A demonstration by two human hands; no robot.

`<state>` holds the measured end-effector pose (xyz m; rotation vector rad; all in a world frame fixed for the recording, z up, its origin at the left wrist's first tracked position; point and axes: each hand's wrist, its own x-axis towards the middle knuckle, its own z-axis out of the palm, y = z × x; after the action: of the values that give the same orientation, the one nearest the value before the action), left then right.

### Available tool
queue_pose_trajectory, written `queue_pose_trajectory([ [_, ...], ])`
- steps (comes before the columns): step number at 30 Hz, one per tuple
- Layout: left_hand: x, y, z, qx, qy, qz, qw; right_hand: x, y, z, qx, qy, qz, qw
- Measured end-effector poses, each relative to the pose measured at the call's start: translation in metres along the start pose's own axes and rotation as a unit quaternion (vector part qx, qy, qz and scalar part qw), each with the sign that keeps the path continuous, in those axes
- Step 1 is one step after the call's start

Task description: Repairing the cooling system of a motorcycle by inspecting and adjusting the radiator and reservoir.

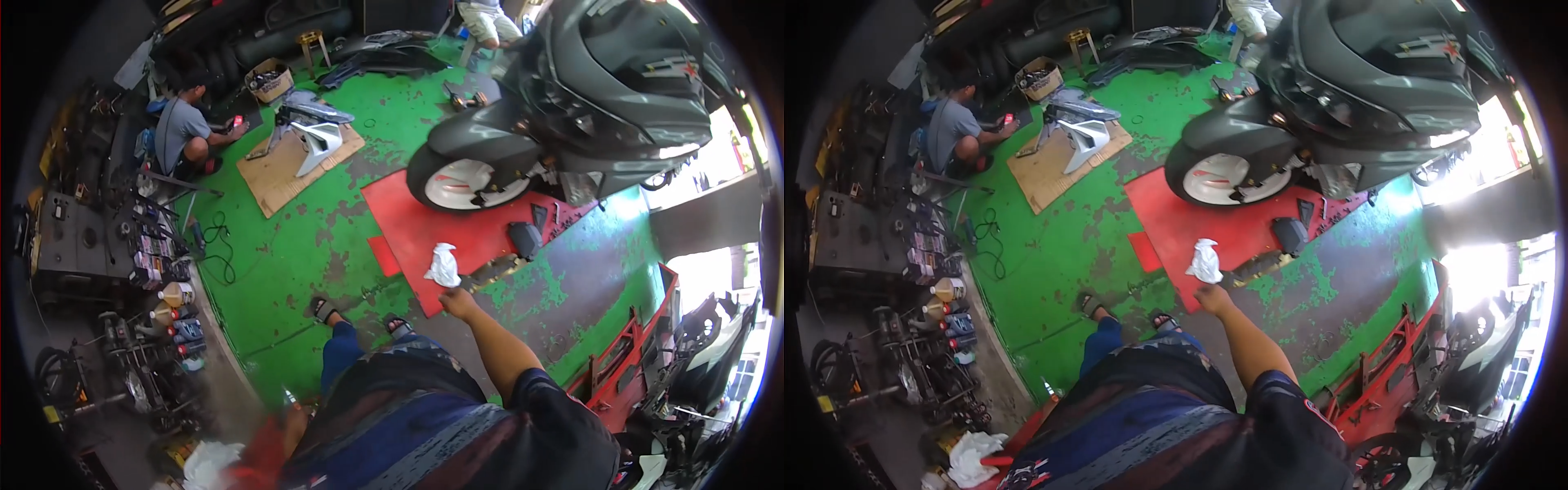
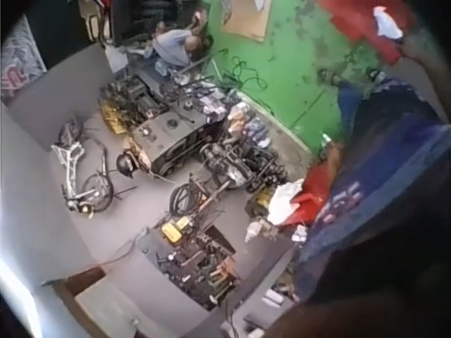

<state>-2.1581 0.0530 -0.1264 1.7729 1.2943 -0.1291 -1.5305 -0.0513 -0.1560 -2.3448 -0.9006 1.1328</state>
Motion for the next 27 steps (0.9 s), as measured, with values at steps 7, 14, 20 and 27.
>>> queue_pose_trajectory([
  [7, 0.17, -0.103, -0.092, 0.292, -0.144, -0.001, 0.945, -0.003, -0.001, 0.069, 0.064, -0.085, 0.273, 0.956],
  [14, 0.285, -0.038, -0.264, 0.075, -0.059, -0.22, 0.971, 0.042, -0.133, 0.084, 0.255, 0.044, 0.252, 0.933],
  [20, 0.42, 0.042, -0.337, -0.018, -0.019, -0.224, 0.974, 0.113, -0.183, 0.086, 0.246, 0.015, 0.27, 0.931],
  [27, 0.53, 0.171, -0.385, 0.097, -0.129, -0.235, 0.958, 0.233, -0.176, 0.058, 0.206, -0.023, 0.254, 0.945],
])
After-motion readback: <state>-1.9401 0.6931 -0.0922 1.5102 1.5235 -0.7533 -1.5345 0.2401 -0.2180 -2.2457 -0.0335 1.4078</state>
